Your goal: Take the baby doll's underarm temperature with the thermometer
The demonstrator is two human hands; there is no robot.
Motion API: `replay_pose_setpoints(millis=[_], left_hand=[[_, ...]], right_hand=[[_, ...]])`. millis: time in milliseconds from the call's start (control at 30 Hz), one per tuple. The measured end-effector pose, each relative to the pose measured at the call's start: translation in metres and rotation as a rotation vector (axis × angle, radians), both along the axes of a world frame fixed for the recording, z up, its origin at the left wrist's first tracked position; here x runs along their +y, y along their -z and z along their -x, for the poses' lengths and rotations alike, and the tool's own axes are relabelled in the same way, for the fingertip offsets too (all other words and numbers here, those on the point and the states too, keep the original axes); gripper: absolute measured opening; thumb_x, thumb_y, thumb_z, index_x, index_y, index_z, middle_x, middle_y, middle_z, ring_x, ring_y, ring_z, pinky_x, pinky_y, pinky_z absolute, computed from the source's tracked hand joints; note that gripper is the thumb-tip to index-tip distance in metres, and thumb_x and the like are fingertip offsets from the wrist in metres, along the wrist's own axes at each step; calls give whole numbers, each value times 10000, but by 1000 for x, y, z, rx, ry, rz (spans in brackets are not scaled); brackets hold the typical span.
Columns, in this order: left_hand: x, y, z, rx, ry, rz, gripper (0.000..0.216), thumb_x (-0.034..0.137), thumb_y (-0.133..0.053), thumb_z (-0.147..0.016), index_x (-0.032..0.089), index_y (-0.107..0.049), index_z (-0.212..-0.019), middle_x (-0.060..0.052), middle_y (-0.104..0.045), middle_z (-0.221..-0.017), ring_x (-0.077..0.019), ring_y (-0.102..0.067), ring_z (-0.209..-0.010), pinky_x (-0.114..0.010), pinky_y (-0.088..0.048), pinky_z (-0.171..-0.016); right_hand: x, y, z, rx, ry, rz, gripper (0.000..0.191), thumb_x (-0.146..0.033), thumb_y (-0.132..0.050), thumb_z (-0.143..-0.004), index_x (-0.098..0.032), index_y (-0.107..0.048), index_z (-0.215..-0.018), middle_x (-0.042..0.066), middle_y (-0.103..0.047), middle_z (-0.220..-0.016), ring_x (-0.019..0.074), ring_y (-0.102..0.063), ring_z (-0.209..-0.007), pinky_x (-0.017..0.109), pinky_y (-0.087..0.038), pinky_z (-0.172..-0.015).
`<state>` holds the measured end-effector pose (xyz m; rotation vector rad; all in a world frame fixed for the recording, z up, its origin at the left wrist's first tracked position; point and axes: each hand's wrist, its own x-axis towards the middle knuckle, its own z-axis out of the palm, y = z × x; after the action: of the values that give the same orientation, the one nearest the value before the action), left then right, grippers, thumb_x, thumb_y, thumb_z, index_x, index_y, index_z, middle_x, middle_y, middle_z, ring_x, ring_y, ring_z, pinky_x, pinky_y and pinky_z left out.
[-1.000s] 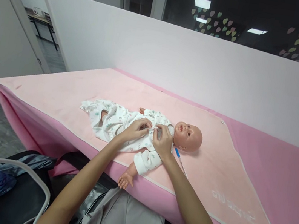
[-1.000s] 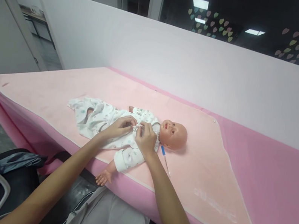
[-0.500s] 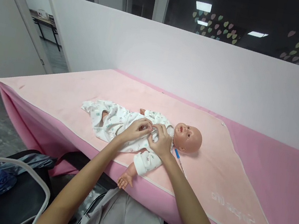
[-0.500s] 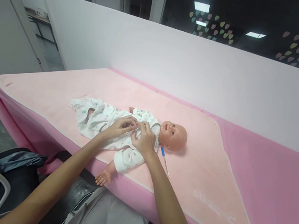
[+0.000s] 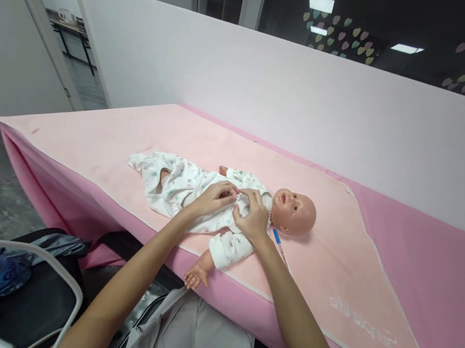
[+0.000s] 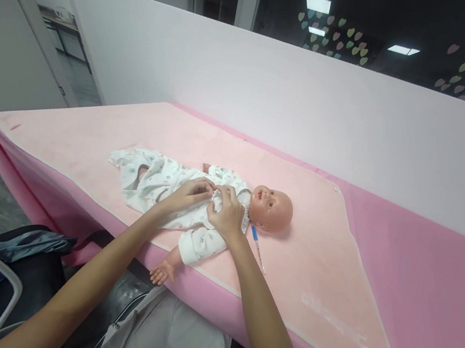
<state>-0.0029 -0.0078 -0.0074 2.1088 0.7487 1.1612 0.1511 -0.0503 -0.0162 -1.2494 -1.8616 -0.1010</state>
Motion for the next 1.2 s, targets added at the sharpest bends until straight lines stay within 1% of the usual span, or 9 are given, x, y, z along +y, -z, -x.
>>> replay_pose_setpoints(millis=[233, 300, 433, 567, 667, 800, 900, 1000, 1200], left_hand=[[-4, -2, 16, -95, -54, 221, 232, 332, -502, -832, 165, -629, -931, -56, -639, -950, -189, -580, -927, -318, -443, -845], [-13, 3, 26, -103, -115, 177, 238, 337, -489, -844, 173, -638, -932, -59, -639, -974, -191, -580, -943, -322, -442, -853], [-35, 17, 42, -30, -267, -28, 215, 336, -521, -834, 192, -661, -913, -67, -620, -1035, -202, -570, -974, -332, -435, -867], [-42, 22, 43, 77, -301, -127, 239, 303, -532, -825, 212, -637, -1019, -59, -605, -1068, -197, -566, -985, -334, -431, -884], [-42, 21, 39, 135, -316, -142, 254, 289, -506, -838, 220, -628, -1050, -58, -594, -1092, -195, -556, -1007, -336, -426, -901], [-44, 20, 39, 114, -308, -115, 305, 305, -509, -836, 218, -594, -1116, -66, -587, -1120, -205, -545, -1036, -350, -430, -913], [-44, 20, 42, 85, -267, -73, 293, 341, -525, -827, 212, -613, -1074, -72, -588, -1124, -214, -547, -1045, -354, -435, -919], [-42, 20, 44, 113, -270, -71, 273, 366, -530, -823, 218, -648, -1019, -68, -587, -1131, -214, -549, -1048, -348, -428, -927], [-40, 19, 40, 142, -300, -56, 275, 366, -511, -825, 213, -647, -1010, -66, -588, -1126, -217, -550, -1033, -360, -425, -918]], right_hand=[[5, 4, -1, 57, 46, -56, 208, -270, -488, -834, -194, -570, -1009, 42, -626, -953, 178, -594, -893, 272, -462, -779], [4, 4, -1, 34, 48, -83, 214, -265, -467, -849, -191, -572, -1021, 53, -629, -976, 176, -594, -919, 265, -462, -773], [-2, 2, 6, -78, -34, -142, 261, -214, -400, -885, -193, -569, -1083, 60, -622, -1094, 151, -591, -979, 234, -455, -777], [-6, 3, 17, -222, -146, -100, 293, -235, -363, -922, -204, -554, -1142, 45, -631, -1102, 128, -604, -946, 206, -444, -710], [-6, 4, 21, -271, -91, -45, 291, -268, -380, -923, -210, -561, -1143, 42, -639, -1048, 129, -615, -861, 210, -420, -626], [-6, 4, 21, -280, -35, -7, 251, -279, -406, -914, -235, -599, -1070, 15, -630, -969, 112, -603, -755, 209, -376, -561], [-6, 4, 20, -256, -43, -3, 225, -266, -405, -913, -234, -622, -965, 7, -618, -923, 98, -588, -719, 201, -359, -552], [-6, 5, 21, -196, -50, -11, 198, -255, -426, -902, -214, -619, -893, 17, -612, -893, 103, -586, -727, 197, -367, -563], [-5, 7, 22, -128, -64, -32, 176, -227, -432, -891, -203, -605, -871, 20, -606, -887, 105, -588, -753, 198, -403, -609]])
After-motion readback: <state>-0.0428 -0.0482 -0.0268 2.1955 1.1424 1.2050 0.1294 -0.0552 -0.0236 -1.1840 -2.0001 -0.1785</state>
